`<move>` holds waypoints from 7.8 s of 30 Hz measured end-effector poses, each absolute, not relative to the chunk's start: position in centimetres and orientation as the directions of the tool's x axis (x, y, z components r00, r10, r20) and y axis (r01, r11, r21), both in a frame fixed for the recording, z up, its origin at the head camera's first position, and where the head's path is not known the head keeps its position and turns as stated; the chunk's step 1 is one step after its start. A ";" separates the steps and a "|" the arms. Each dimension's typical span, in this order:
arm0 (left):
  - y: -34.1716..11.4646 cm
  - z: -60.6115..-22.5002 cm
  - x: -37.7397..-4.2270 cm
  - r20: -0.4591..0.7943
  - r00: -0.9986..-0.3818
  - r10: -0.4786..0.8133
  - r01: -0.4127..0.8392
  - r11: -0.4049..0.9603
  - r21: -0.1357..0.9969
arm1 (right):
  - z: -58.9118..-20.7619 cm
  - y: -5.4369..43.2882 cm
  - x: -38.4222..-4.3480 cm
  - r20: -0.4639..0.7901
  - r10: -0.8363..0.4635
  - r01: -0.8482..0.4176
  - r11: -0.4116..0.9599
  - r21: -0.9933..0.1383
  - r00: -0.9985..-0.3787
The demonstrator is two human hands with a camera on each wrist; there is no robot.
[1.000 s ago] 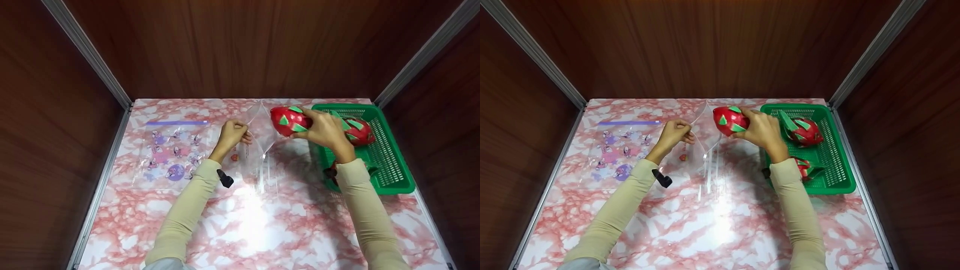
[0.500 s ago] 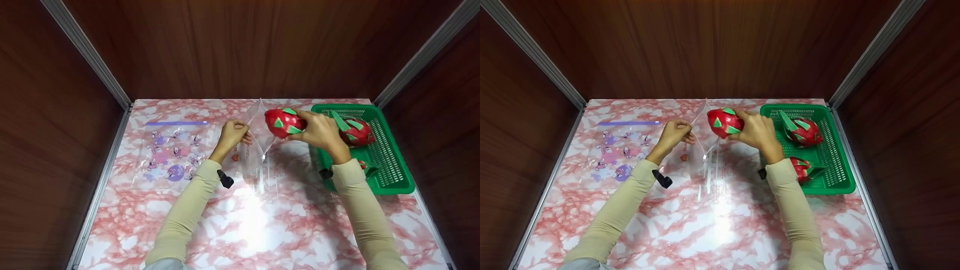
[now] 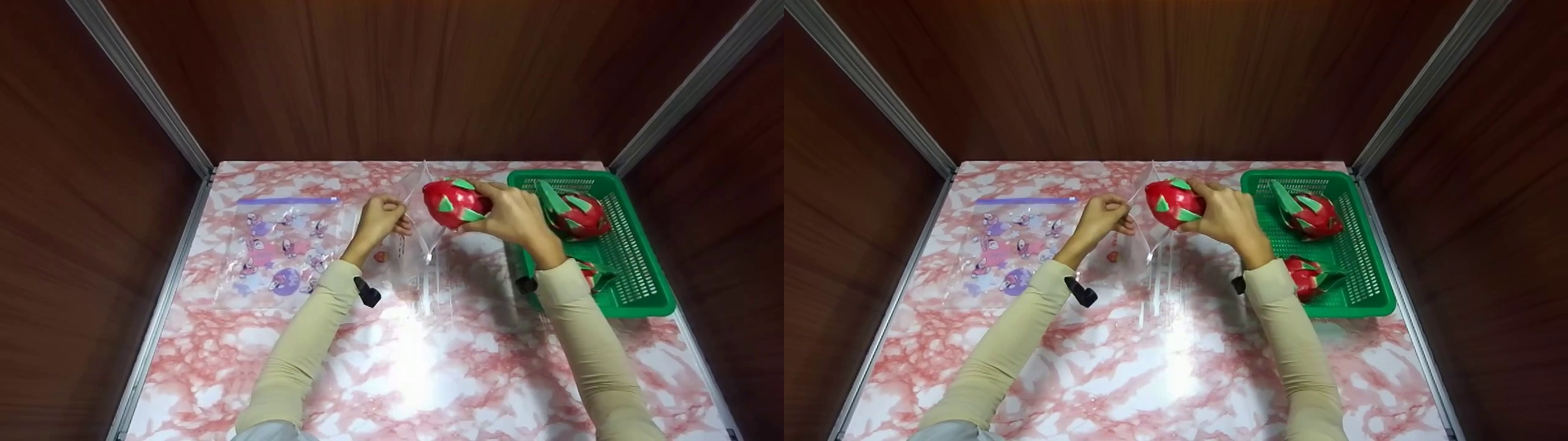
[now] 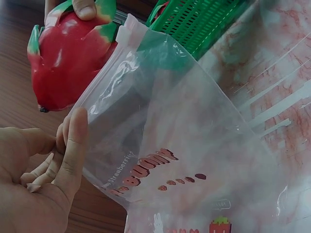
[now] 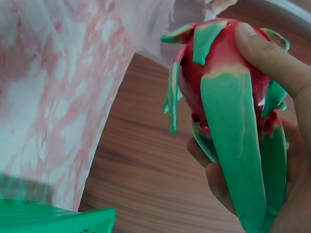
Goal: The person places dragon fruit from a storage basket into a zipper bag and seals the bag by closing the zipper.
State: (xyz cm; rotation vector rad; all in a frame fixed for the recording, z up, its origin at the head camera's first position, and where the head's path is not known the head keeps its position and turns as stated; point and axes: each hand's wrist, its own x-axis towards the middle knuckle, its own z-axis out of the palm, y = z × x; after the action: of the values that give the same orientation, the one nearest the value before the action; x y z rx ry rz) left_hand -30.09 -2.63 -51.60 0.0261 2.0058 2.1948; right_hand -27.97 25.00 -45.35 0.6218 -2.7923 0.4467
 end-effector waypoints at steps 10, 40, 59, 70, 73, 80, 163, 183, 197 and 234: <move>-2.6 -51.6 -30.0 -0.089 -0.985 0.151 -0.103 -0.088 0.991 | -45.3 24.2 -28.2 0.309 -0.383 -0.458 0.860 -0.224 -0.871; -2.2 -51.8 -29.9 -0.030 -0.981 0.191 -0.047 -0.085 0.995 | -47.4 22.2 -28.2 0.216 -0.459 -0.489 0.865 -0.110 -0.862; -1.8 -51.1 -29.5 0.002 -0.953 0.302 -0.033 -0.110 0.993 | -48.5 20.8 -28.6 0.175 -0.502 -0.519 0.852 -0.066 -0.847; -1.7 -51.1 -29.3 0.028 -0.942 0.336 -0.004 -0.094 0.996 | -49.0 19.9 -28.5 0.164 -0.548 -0.569 0.813 -0.127 -0.820; -1.7 -51.1 -29.3 0.032 -0.940 0.341 0.002 -0.087 0.996 | -49.0 19.7 -28.4 0.168 -0.564 -0.586 0.799 -0.135 -0.809; -1.6 -51.1 -29.2 0.038 -0.940 0.340 0.005 -0.098 0.995 | -49.1 19.4 -28.3 0.115 -0.576 -0.587 0.794 -0.157 -0.809; -1.6 -52.7 -28.6 0.020 -0.955 0.296 0.006 -0.050 0.999 | -51.3 20.8 -28.5 -0.437 -0.325 0.035 0.769 -0.638 -0.839; -1.5 -52.8 -28.6 -0.032 -0.951 0.307 -0.039 -0.020 0.999 | -51.9 21.0 -28.7 -0.258 -0.358 -0.027 0.628 -0.778 -0.898; -2.0 -52.0 -28.8 0.037 -0.942 0.332 -0.009 -0.136 0.991 | -52.6 20.1 -28.6 -0.126 -0.448 -0.167 0.557 -0.814 -0.885; -1.8 -51.5 -28.3 0.131 -0.932 0.339 0.042 -0.260 0.965 | -53.6 16.7 -29.7 -0.154 -0.579 -0.157 0.451 -0.879 -0.801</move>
State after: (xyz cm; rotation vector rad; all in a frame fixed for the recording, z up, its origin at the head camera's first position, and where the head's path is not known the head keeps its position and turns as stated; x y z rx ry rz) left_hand -28.32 -1.79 -51.51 0.4693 1.7808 2.3047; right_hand -29.73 16.66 -53.62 0.8239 -3.0284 1.7452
